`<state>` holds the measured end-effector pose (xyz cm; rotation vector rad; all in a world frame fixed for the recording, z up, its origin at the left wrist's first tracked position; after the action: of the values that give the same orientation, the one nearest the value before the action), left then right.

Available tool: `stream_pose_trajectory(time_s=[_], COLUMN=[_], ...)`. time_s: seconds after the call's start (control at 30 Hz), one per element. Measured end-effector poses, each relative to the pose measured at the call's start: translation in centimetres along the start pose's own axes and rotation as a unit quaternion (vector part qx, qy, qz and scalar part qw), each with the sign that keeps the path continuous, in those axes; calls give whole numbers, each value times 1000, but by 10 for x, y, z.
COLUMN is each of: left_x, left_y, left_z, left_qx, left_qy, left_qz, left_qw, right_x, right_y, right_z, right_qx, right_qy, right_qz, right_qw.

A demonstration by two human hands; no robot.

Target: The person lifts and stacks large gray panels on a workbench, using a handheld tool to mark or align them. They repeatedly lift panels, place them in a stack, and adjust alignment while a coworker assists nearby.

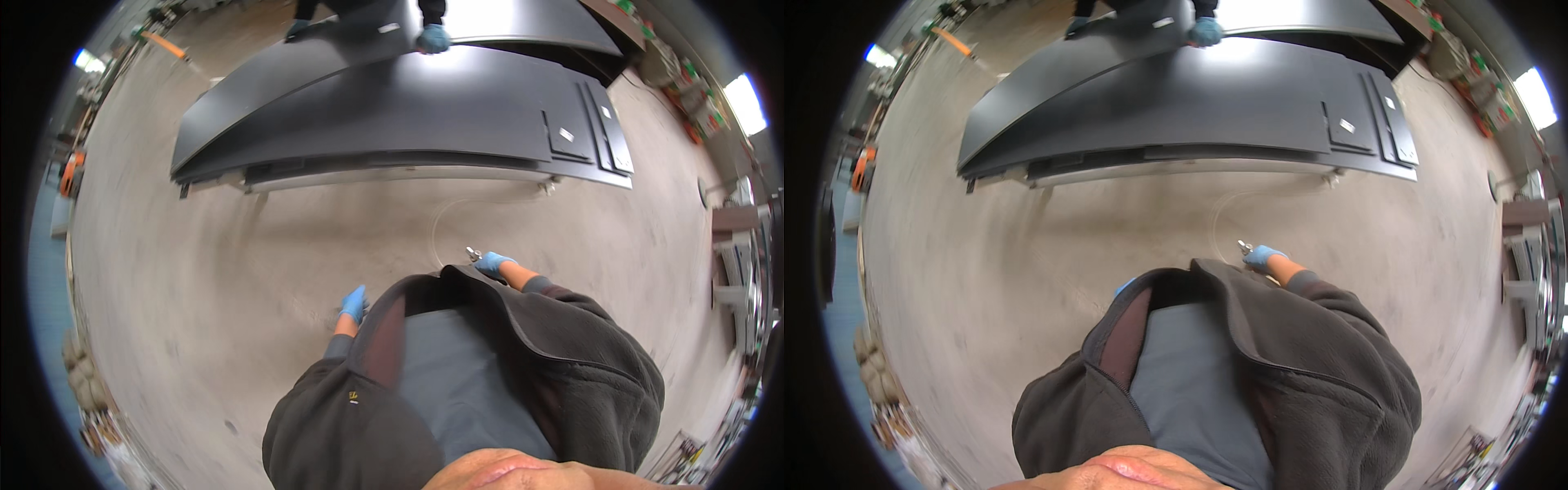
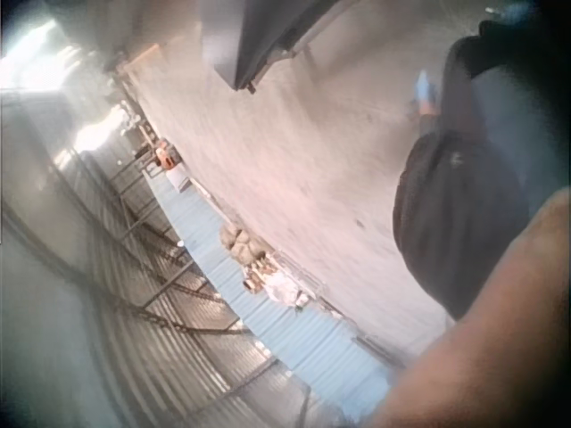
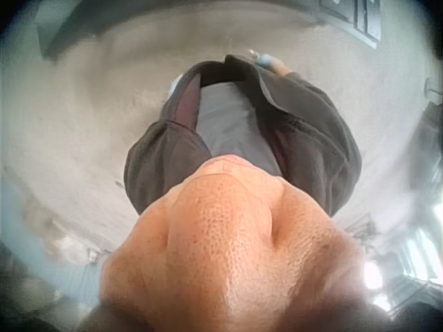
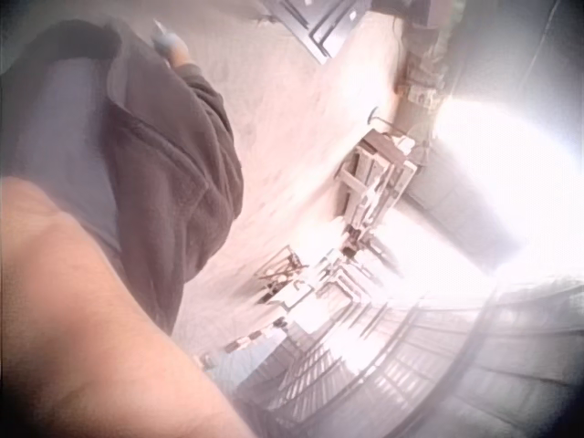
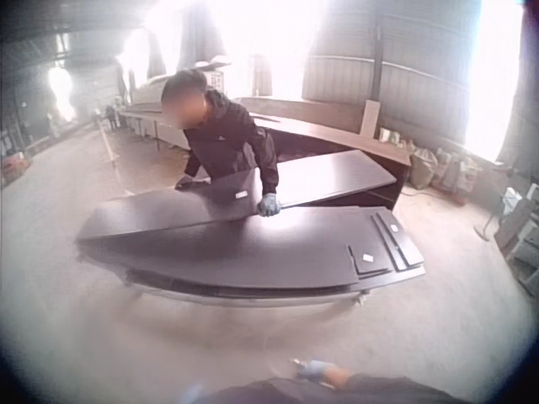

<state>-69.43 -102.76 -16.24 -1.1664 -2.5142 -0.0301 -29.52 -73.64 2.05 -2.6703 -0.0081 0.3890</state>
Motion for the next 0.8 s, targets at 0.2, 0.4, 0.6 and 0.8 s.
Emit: stream_pose_trajectory(time_s=[0.2,0.4,0.6,0.8], left_x=[16,23,16,89], left_y=[-7,-28,-45,-27], left_z=[-19,-32,-15,7], left_qx=[-22,-1,57,-3], left_qy=[-8,12,-14,108], left_qz=[39,25,60,179], left_qw=[999,1000,996,978], right_x=[-18,-46,-74,-148], right_y=[3,10,6,-24], right_z=[-7,-2,62,119], right_qx=[5,-52,-33,-105], right_qy=[-1,48,-80,-215], right_qz=[-6,19,-40,-184], right_qw=[1000,997,995,953])
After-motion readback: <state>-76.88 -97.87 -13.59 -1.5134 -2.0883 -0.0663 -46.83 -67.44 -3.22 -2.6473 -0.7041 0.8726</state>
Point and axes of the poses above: each hand's wrist, its own z-axis towards the middle knuckle, its own y-axis out of the palm, x = y × z, the point moved 8 cm from there along z, towards the middle knuckle, and after that the axes turned 6 degrees about -y, right-handed, at the moved point
